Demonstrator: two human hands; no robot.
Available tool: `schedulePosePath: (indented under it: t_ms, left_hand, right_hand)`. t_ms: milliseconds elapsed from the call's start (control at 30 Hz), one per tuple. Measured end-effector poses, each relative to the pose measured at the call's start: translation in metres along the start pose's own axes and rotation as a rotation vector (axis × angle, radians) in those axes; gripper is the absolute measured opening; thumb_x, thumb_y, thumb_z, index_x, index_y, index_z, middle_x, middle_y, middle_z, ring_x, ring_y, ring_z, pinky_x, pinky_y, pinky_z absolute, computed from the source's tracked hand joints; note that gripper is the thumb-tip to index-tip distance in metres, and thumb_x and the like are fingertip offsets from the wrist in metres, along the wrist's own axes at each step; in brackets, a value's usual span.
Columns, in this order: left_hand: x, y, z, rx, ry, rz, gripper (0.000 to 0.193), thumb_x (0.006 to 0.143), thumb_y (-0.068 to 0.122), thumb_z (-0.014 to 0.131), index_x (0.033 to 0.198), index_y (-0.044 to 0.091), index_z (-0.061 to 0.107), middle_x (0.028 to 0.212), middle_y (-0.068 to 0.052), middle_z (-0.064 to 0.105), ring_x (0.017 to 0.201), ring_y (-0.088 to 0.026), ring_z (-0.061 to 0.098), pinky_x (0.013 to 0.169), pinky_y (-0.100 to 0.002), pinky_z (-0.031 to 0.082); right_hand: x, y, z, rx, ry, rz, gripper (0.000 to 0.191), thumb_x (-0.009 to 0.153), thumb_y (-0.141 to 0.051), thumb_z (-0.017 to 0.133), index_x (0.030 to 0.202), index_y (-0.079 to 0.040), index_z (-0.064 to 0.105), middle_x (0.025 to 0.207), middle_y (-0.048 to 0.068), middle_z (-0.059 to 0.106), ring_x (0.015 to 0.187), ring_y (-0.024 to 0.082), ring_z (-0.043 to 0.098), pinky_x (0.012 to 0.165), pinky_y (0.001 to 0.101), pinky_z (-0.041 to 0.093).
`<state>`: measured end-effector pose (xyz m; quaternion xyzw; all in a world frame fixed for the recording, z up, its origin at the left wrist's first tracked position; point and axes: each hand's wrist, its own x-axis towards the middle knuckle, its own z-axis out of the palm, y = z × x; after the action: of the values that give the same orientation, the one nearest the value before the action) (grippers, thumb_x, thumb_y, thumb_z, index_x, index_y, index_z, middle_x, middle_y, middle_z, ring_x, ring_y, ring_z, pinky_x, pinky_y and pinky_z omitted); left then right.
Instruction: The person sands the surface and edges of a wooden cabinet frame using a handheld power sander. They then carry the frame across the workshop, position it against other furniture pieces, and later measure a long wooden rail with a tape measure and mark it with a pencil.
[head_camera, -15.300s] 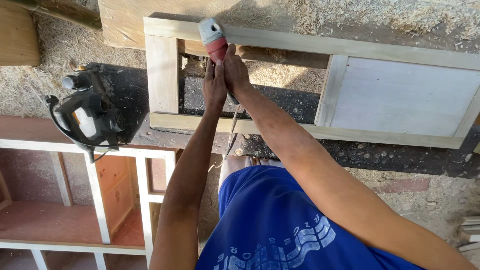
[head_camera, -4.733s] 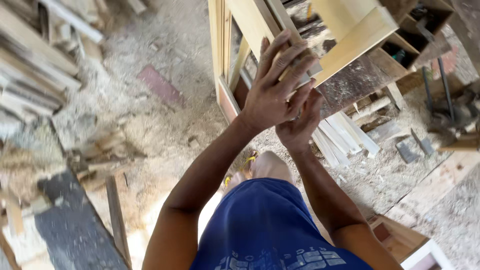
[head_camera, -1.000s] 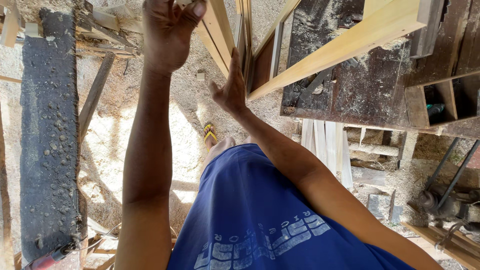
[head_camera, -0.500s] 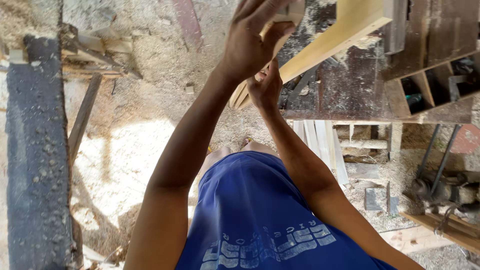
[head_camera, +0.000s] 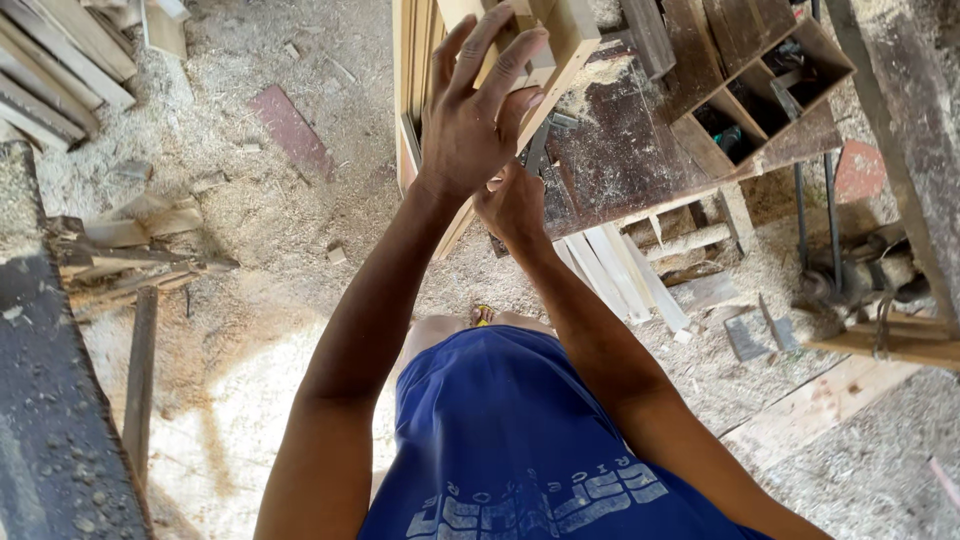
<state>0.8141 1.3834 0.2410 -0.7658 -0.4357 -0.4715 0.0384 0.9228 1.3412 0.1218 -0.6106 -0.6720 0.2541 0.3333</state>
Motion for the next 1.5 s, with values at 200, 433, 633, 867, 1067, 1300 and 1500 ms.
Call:
schedulePosePath:
  t_ms: [200,433,633,867,1067,1300,1500]
  left_hand:
    - [0.000,-0.012,0.001,0.038,-0.022,0.047,0.050,0.110,0.047,0.065,0.155,0.039,0.046,0.165,0.001,0.034,0.149,-0.037,0.036,0.121,-0.052,0.050]
    - [0.003,-0.018,0.020,0.032,0.026,0.148,0.057,0.113,0.051,0.058,0.162,0.036,0.033,0.168,0.000,0.026,0.150,-0.035,0.034,0.123,-0.056,0.047]
    - [-0.032,-0.034,0.029,-0.525,0.105,-0.057,0.065,0.114,0.052,0.066,0.162,0.021,0.034,0.170,-0.014,0.015,0.153,-0.031,0.041,0.112,-0.045,0.057]
    - [-0.209,-0.027,0.007,-0.890,-0.750,-1.498,0.064,0.102,0.053,0.040,0.138,0.003,0.058,0.110,-0.021,0.064,0.094,-0.039,0.064,0.086,-0.064,0.055]
    - [-0.256,0.016,0.034,-2.155,-1.349,-1.468,0.080,0.094,0.067,0.036,0.147,0.009,0.047,0.139,-0.019,0.057,0.125,-0.036,0.057,0.104,-0.057,0.048]
    - [-0.193,0.112,0.028,-2.014,-1.451,-1.524,0.095,0.097,0.075,0.030,0.157,0.002,0.032,0.162,-0.023,0.034,0.150,-0.037,0.034,0.119,-0.056,0.030]
    - [-0.264,0.216,-0.032,-1.499,-1.535,-0.440,0.098,0.095,0.077,0.021,0.164,0.007,0.023,0.174,-0.015,0.012,0.160,-0.032,0.009,0.125,-0.051,0.006]
  right_hand:
    - [-0.005,0.002,0.009,-0.132,0.032,0.065,0.033,0.085,-0.010,0.074,0.108,0.012,0.064,0.097,0.023,0.076,0.082,0.031,0.079,0.066,0.0339,0.067]
    - [-0.006,-0.020,0.003,-0.266,-0.071,0.312,0.016,0.095,-0.014,0.068,0.093,0.002,0.068,0.076,0.015,0.075,0.060,0.030,0.070,0.059,0.0386,0.057]
    - [-0.034,-0.036,0.013,0.090,0.281,0.144,0.024,0.096,-0.015,0.068,0.110,0.005,0.066,0.102,0.019,0.080,0.092,0.024,0.079,0.081,0.0321,0.065]
    - [-0.067,-0.116,-0.040,0.148,0.556,0.104,0.065,0.105,-0.048,0.059,0.148,0.000,0.052,0.133,0.026,0.067,0.123,0.037,0.069,0.100,0.0458,0.062]
    - [-0.152,-0.181,-0.073,-0.226,0.711,-0.139,0.094,0.104,-0.075,0.039,0.167,-0.007,0.025,0.169,0.020,0.020,0.162,0.031,0.019,0.137,0.0490,0.024]
    - [-0.234,-0.061,-0.061,-0.081,0.546,0.680,0.096,0.097,-0.075,0.030,0.164,-0.007,0.023,0.168,0.021,0.032,0.158,0.036,0.027,0.130,0.0531,0.012]
    - [-0.383,-0.018,-0.052,0.802,1.063,0.989,0.097,0.093,-0.079,0.032,0.164,-0.016,0.019,0.164,0.020,0.031,0.150,0.036,0.033,0.119,0.0534,0.034]
